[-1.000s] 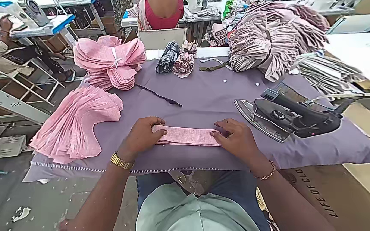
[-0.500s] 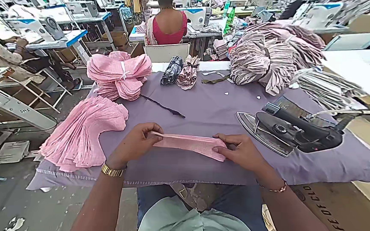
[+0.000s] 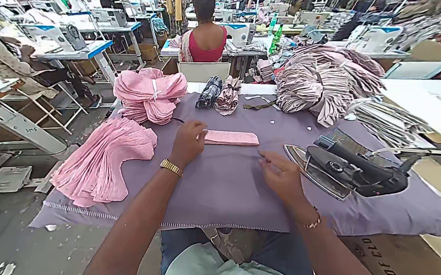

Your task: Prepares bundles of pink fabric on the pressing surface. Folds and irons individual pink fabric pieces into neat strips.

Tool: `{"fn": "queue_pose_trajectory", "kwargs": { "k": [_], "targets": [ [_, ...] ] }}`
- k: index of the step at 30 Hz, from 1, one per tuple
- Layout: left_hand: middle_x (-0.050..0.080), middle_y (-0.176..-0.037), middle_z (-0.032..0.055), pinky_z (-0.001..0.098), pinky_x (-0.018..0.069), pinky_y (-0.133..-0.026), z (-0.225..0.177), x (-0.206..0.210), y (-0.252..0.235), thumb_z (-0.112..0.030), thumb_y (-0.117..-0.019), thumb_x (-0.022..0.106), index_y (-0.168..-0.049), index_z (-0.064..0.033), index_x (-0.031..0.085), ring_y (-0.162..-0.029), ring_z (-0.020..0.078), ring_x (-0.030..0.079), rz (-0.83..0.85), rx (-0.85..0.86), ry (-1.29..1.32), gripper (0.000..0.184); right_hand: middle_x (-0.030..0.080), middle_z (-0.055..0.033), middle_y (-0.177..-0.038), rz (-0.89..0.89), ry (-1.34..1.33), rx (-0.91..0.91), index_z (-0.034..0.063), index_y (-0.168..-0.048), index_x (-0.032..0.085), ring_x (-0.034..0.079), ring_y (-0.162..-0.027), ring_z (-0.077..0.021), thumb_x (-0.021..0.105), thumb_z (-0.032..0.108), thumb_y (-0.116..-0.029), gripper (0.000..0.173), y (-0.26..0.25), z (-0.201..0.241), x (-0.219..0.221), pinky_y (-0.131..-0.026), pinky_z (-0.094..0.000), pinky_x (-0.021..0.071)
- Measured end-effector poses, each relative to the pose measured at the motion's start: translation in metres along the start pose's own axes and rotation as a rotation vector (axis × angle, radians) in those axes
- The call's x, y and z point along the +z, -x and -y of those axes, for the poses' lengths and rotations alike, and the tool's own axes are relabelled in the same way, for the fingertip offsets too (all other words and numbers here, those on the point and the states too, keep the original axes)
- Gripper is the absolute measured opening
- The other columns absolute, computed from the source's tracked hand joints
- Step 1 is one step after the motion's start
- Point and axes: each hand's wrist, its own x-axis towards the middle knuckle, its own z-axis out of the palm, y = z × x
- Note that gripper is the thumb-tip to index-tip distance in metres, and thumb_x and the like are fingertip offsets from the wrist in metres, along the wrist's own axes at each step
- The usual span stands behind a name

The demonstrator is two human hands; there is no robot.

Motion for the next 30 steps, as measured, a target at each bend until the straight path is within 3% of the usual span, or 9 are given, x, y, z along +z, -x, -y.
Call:
{"fn": "queue_pose_trajectory", "kwargs": {
  "k": [1, 4, 6, 8, 10, 14, 18, 24, 30],
  "targets": [
    [0.070, -0.125, 0.0038, 0.0489, 0.0519, -0.101, -0.005, -0.002, 0.002, -0.028, -0.1030, 0.054, -0.112, -0.0181, 0.078, -0.120, 0.0232, 0.063, 0.108, 0.063, -0.015, 0.028, 0.076, -0.0042, -0.116, 0.078, 0.011, -0.076, 0.0085, -0.112, 0.079, 0.072, -0.109, -0.0139, 0.060, 0.024, -0.1001, 0.027, 0.010, 0.006, 0.006, -0.098, -0.0375, 0.0591],
    [0.066, -0.135, 0.0082, 0.0556, 0.0485, -0.103, -0.011, -0.001, 0.011, -0.023, -0.1038, 0.047, -0.120, -0.0176, 0.075, -0.129, 0.0288, 0.058, 0.385, 0.115, -0.086, 0.033, 0.074, 0.0075, -0.123, 0.237, 0.106, -0.224, 0.0214, -0.104, 0.081, 0.064, -0.123, -0.0140, 0.055, 0.037, -0.1023, 0.030, 0.035, 0.012, 0.024, -0.102, -0.0467, 0.0497],
    [0.065, -0.137, 0.0050, 0.0502, 0.0468, -0.107, -0.012, -0.018, 0.024, -0.023, -0.1047, 0.048, -0.124, -0.0206, 0.075, -0.132, 0.0230, 0.057, 0.231, 0.079, -0.024, 0.033, 0.077, 0.0025, -0.115, 0.132, 0.094, -0.255, 0.0172, -0.099, 0.082, 0.069, -0.115, -0.0160, 0.059, 0.032, -0.1007, 0.027, 0.041, 0.016, 0.025, -0.098, -0.0446, 0.0535],
    [0.069, -0.129, -0.0011, 0.0416, 0.0518, -0.102, -0.010, -0.049, 0.037, -0.025, -0.1041, 0.053, -0.118, -0.0235, 0.078, -0.123, 0.0152, 0.061, -0.028, 0.015, -0.004, 0.028, 0.079, -0.0029, -0.104, -0.002, 0.022, -0.223, 0.0111, -0.097, 0.082, 0.073, -0.099, -0.0150, 0.064, 0.025, -0.0983, 0.023, 0.041, 0.021, 0.018, -0.090, -0.0375, 0.0586],
    [0.071, -0.124, -0.0002, 0.0404, 0.0533, -0.102, 0.004, -0.084, 0.051, -0.020, -0.1015, 0.057, -0.114, -0.0198, 0.078, -0.120, 0.0158, 0.063, -0.153, -0.092, -0.113, 0.025, 0.079, -0.0064, -0.101, -0.073, -0.012, -0.184, 0.0078, -0.095, 0.081, 0.074, -0.095, -0.0148, 0.065, 0.023, -0.0974, 0.022, 0.044, 0.021, 0.015, -0.087, -0.0344, 0.0590],
    [0.070, -0.114, 0.0137, 0.0552, 0.0529, -0.096, 0.053, -0.145, 0.070, -0.015, -0.0933, 0.067, -0.113, -0.0099, 0.077, -0.111, 0.0339, 0.064, -0.041, -0.374, -0.392, 0.022, 0.079, -0.0066, -0.100, -0.089, 0.017, -0.204, 0.0080, -0.093, 0.081, 0.074, -0.093, -0.0153, 0.063, 0.023, -0.0974, 0.024, 0.045, 0.021, 0.020, -0.084, -0.0347, 0.0589],
    [0.072, -0.111, 0.0063, 0.0515, 0.0541, -0.096, 0.070, -0.158, 0.086, -0.026, -0.0899, 0.075, -0.108, -0.0175, 0.079, -0.109, 0.0271, 0.066, 0.126, -0.430, -0.462, 0.021, 0.079, -0.0063, -0.100, -0.087, 0.026, -0.202, 0.0087, -0.094, 0.081, 0.074, -0.092, -0.0150, 0.062, 0.024, -0.0979, 0.024, 0.045, 0.022, 0.019, -0.081, -0.0344, 0.0587],
    [0.072, -0.115, 0.0046, 0.0490, 0.0546, -0.096, 0.062, -0.139, 0.103, -0.024, -0.0939, 0.070, -0.108, -0.0188, 0.078, -0.112, 0.0253, 0.067, -0.018, -0.316, -0.535, 0.017, 0.079, -0.0050, -0.100, -0.090, -0.018, -0.190, 0.0086, -0.095, 0.081, 0.074, -0.092, -0.0134, 0.063, 0.023, -0.0977, 0.023, 0.047, 0.023, 0.017, -0.081, -0.0334, 0.0594],
    [0.066, -0.110, 0.0080, 0.0540, 0.0488, -0.091, 0.050, -0.136, 0.100, -0.031, -0.0889, 0.073, -0.093, -0.0203, 0.078, -0.112, 0.0316, 0.059, 0.109, -0.414, -0.636, 0.012, 0.079, -0.0046, -0.100, -0.081, -0.044, -0.196, 0.0084, -0.095, 0.081, 0.074, -0.093, -0.0128, 0.064, 0.022, -0.0967, 0.021, 0.048, 0.022, 0.016, -0.083, -0.0327, 0.0602]
  ]
}}
